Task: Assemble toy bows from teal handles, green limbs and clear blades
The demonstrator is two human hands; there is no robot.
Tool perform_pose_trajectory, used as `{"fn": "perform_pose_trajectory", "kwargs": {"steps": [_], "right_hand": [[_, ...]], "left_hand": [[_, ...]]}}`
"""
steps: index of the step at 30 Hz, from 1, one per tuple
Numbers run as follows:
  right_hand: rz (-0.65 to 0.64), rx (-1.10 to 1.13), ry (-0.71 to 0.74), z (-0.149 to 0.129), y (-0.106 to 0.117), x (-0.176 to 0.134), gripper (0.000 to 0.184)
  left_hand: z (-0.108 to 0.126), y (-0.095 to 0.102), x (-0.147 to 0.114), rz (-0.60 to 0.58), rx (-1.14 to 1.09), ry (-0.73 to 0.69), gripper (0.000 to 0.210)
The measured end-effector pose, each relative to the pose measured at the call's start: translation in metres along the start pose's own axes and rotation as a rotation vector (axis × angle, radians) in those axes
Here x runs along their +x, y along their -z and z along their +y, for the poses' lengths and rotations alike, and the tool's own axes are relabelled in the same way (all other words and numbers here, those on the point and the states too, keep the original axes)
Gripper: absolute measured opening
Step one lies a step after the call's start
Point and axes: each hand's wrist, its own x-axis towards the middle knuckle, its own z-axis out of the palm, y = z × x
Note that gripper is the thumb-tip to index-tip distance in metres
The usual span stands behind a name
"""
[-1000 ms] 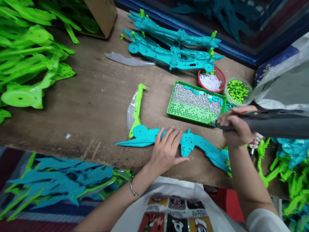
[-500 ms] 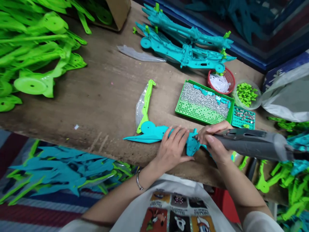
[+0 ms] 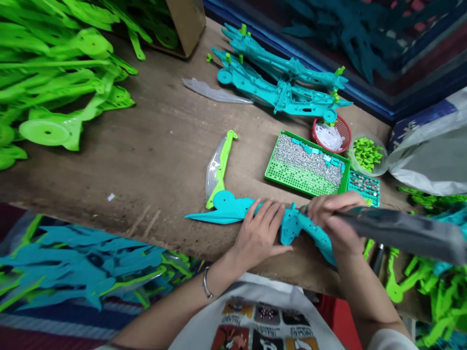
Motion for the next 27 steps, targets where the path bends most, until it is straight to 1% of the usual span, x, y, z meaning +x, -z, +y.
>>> {"fn": "perform_pose_trajectory", "kwargs": {"steps": [2, 3, 4, 5, 7, 10, 17, 21, 24, 26, 27], "right_hand": [[0.208, 0.017, 0.107, 0.004, 0.008, 0.012, 0.018], [0.273, 0.004, 0.144, 0.008, 0.012, 0.018, 0.017], [0.321, -0.014, 0.146, 0.013, 0.016, 0.023, 0.016], [0.341, -0.029, 0.126, 0.018, 0.02, 0.027, 0.016], [0.333, -0.055, 0.072, 0.029, 0.026, 0.031, 0.018], [0.31, -0.103, 0.016, 0.041, 0.031, 0.028, 0.02], [0.296, -0.086, 0.015, 0.046, 0.035, 0.02, 0.016], [0.268, -0.081, -0.006, 0.049, 0.036, 0.021, 0.017], [0.278, -0.106, 0.014, 0.041, 0.034, 0.025, 0.019], [0.334, -0.104, 0.051, 0.027, 0.031, 0.025, 0.02], [0.341, -0.102, 0.038, 0.018, 0.028, 0.024, 0.021]], "left_hand": [[0.0, 0.001, 0.0, -0.021, 0.009, -0.008, 0.098], [-0.001, 0.002, 0.001, -0.03, 0.009, -0.013, 0.099], [-0.001, 0.003, 0.001, -0.035, 0.008, -0.018, 0.1], [-0.001, 0.004, 0.001, -0.039, 0.007, -0.021, 0.101], [-0.002, 0.005, 0.001, -0.05, 0.006, -0.019, 0.099], [-0.002, 0.006, 0.001, -0.072, 0.005, -0.015, 0.096], [-0.003, 0.005, 0.001, -0.083, 0.028, -0.026, 0.096], [-0.003, 0.004, 0.001, -0.083, 0.042, -0.024, 0.096], [-0.002, 0.003, 0.0, -0.057, 0.054, -0.036, 0.096], [-0.001, 0.004, 0.0, -0.048, 0.05, -0.044, 0.097], [0.0, 0.005, 0.0, -0.051, 0.044, -0.042, 0.098]]}}
